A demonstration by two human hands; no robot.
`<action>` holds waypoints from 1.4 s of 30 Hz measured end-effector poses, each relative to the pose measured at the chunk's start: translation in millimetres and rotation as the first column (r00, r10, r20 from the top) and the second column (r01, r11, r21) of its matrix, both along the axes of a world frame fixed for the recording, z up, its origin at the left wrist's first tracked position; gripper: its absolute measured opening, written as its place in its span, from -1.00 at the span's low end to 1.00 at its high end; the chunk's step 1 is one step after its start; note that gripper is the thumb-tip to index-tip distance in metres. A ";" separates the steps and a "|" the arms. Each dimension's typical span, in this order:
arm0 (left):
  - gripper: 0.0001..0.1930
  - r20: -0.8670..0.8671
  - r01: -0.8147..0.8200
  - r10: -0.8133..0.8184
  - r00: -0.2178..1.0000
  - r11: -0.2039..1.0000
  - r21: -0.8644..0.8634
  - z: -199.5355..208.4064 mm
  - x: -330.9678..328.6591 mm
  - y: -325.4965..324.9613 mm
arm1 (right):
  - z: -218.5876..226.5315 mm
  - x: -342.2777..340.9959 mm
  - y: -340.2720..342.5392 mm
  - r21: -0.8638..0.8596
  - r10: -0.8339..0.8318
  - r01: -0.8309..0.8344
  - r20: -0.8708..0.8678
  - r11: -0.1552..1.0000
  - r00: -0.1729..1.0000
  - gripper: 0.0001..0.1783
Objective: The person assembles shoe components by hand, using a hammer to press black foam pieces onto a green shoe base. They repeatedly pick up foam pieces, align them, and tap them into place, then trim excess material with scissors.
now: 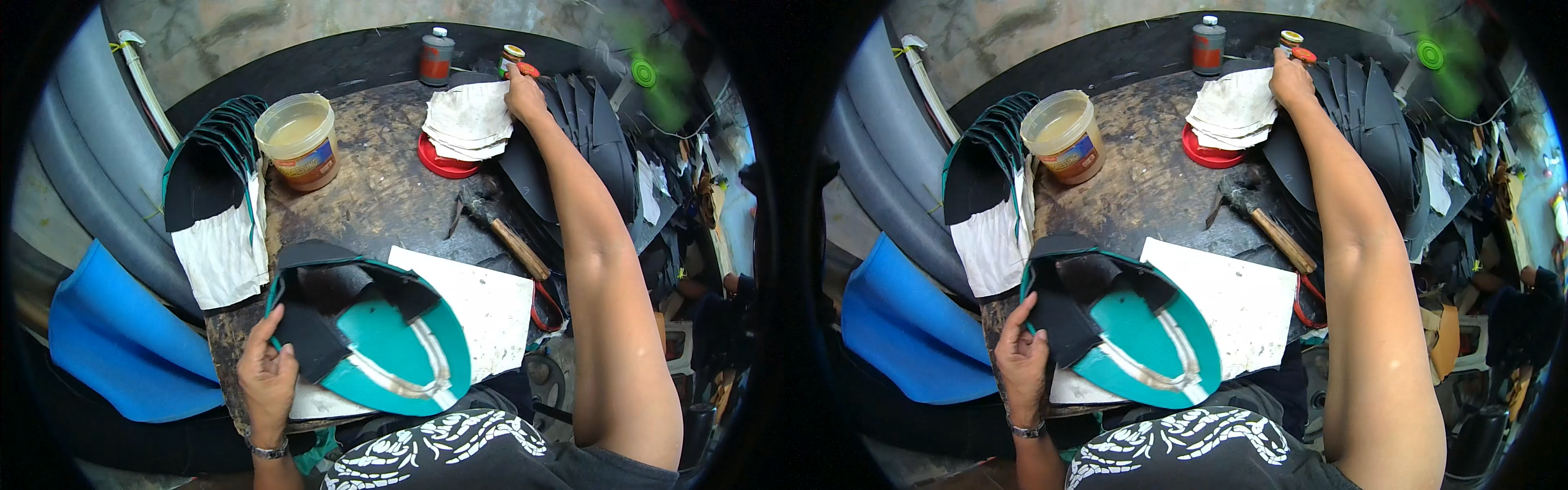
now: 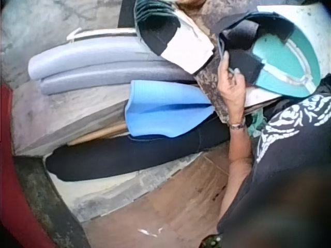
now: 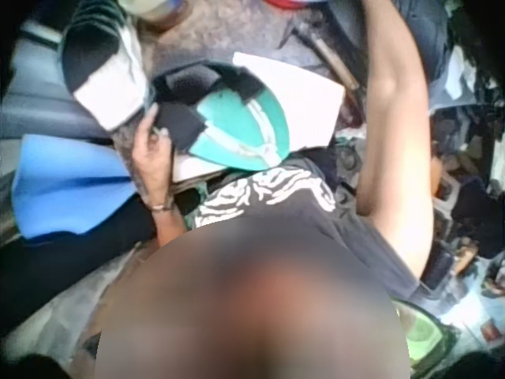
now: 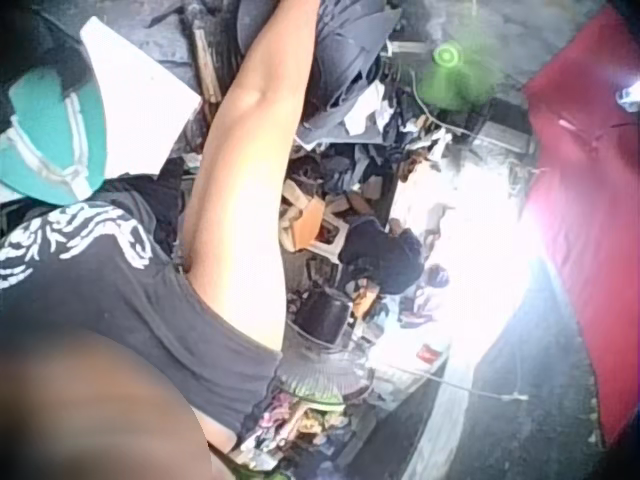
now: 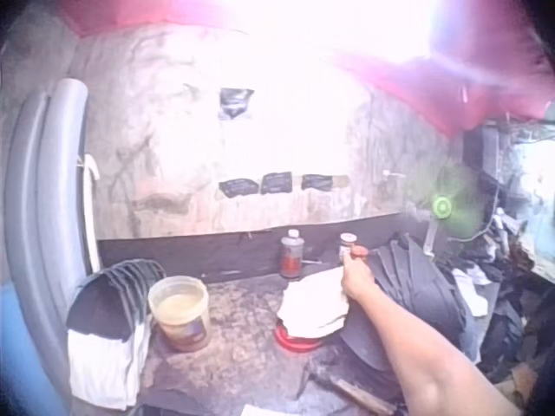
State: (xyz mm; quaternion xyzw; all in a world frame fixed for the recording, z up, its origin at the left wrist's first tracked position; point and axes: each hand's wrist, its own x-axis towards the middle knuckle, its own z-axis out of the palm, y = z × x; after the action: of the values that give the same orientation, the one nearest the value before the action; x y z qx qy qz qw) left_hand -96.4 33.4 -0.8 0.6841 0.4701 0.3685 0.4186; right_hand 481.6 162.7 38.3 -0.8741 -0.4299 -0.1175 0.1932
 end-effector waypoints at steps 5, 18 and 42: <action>-0.39 0.096 -0.106 0.102 0.990 0.994 0.037 -2.8 -32.8 0.3 | -0.3 -20.4 6.5 -0.142 -0.152 0.167 0.109 0.976 0.982 -0.18; -0.46 0.187 -0.125 0.107 0.976 0.988 0.090 -34.5 -30.9 -9.8 | 62.5 -44.9 53.6 0.490 0.274 -0.285 0.095 0.824 0.957 0.04; -0.34 0.208 -0.072 0.063 0.976 0.997 0.035 -31.2 -30.4 -7.5 | 6.6 -180.8 -39.1 0.035 0.521 -0.520 -0.099 0.853 0.848 -0.14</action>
State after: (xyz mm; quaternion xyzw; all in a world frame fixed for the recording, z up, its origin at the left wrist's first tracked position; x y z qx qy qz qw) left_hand -126.9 25.9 -32.1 0.6345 0.4391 0.4613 0.4380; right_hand 300.7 123.6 44.8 -0.7293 -0.6394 -0.0162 0.2431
